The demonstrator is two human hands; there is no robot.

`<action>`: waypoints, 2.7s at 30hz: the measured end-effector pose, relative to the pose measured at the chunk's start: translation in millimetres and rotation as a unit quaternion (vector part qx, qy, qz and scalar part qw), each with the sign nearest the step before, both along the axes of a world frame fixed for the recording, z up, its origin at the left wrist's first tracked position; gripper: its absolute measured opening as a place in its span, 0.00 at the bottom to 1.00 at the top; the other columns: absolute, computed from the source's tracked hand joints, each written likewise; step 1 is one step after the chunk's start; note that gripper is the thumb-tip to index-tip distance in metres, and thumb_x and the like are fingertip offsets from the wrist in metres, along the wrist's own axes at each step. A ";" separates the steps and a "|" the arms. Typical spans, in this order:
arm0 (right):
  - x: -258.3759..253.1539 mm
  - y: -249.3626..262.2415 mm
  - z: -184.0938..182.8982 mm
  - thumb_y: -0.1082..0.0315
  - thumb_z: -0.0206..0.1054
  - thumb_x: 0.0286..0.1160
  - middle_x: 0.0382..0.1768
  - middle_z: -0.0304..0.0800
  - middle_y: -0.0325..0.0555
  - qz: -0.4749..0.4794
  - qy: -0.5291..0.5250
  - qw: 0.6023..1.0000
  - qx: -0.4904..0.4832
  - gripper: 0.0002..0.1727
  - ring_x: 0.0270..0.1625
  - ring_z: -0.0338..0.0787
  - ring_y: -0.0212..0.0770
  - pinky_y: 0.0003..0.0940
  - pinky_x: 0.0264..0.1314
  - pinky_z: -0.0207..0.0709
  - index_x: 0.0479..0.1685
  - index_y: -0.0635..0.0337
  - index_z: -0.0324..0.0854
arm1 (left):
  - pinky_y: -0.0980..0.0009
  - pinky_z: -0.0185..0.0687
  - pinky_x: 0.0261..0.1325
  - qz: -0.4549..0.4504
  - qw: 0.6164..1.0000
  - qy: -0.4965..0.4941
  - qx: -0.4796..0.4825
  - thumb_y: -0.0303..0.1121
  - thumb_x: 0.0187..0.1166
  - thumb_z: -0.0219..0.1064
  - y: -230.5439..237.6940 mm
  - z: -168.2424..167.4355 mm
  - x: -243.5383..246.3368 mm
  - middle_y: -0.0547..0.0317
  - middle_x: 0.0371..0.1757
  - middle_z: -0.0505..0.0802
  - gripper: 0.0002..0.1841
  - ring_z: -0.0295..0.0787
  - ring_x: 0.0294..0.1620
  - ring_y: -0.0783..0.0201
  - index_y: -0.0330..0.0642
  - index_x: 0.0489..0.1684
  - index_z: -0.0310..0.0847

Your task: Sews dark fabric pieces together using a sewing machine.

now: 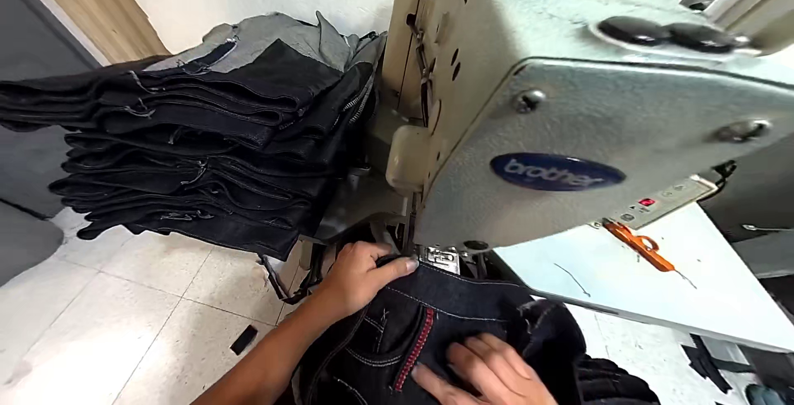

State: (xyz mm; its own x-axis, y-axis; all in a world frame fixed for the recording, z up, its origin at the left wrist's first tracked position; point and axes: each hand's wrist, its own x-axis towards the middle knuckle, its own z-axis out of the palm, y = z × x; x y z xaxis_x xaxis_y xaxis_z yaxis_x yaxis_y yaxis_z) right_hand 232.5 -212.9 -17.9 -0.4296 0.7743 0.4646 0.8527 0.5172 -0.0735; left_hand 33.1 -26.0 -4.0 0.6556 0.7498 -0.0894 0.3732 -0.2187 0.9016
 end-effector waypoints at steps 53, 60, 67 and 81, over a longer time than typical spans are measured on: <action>12.4 64.5 9.6 0.63 0.53 0.88 0.38 0.87 0.42 -0.153 0.110 0.980 0.061 0.16 0.40 0.86 0.42 0.35 0.41 0.78 0.56 0.36 0.88 | 0.69 0.71 0.66 -0.138 0.787 -0.053 0.599 0.47 0.89 0.59 -15.1 -3.6 -4.7 0.69 0.65 0.93 0.15 0.85 0.61 0.64 0.56 0.61 0.88; 27.9 60.6 -11.2 0.44 0.56 0.88 0.34 0.92 0.42 -0.213 0.268 0.939 0.007 0.24 0.44 0.89 0.37 0.39 0.60 0.74 0.38 0.54 0.86 | 0.74 0.77 0.61 -0.102 0.800 -0.015 0.591 0.48 0.88 0.60 -25.3 -1.1 5.7 0.67 0.61 0.95 0.17 0.87 0.56 0.63 0.53 0.60 0.90; 46.7 75.0 -4.0 0.44 0.54 0.89 0.29 0.87 0.42 -0.148 0.248 0.957 0.034 0.24 0.42 0.86 0.36 0.33 0.56 0.73 0.35 0.52 0.83 | 0.74 0.80 0.56 -0.080 0.801 0.051 0.591 0.48 0.88 0.60 -37.5 13.0 12.7 0.67 0.58 0.96 0.17 0.90 0.52 0.64 0.52 0.58 0.92; 53.8 63.2 2.2 0.46 0.54 0.90 0.29 0.88 0.44 -0.161 0.203 0.965 0.025 0.23 0.41 0.87 0.39 0.32 0.53 0.76 0.37 0.53 0.84 | 0.71 0.82 0.71 -0.148 0.896 -0.074 0.413 0.37 0.85 0.67 -7.9 34.7 -15.9 0.57 0.51 0.98 0.10 0.91 0.64 0.63 0.43 0.46 0.94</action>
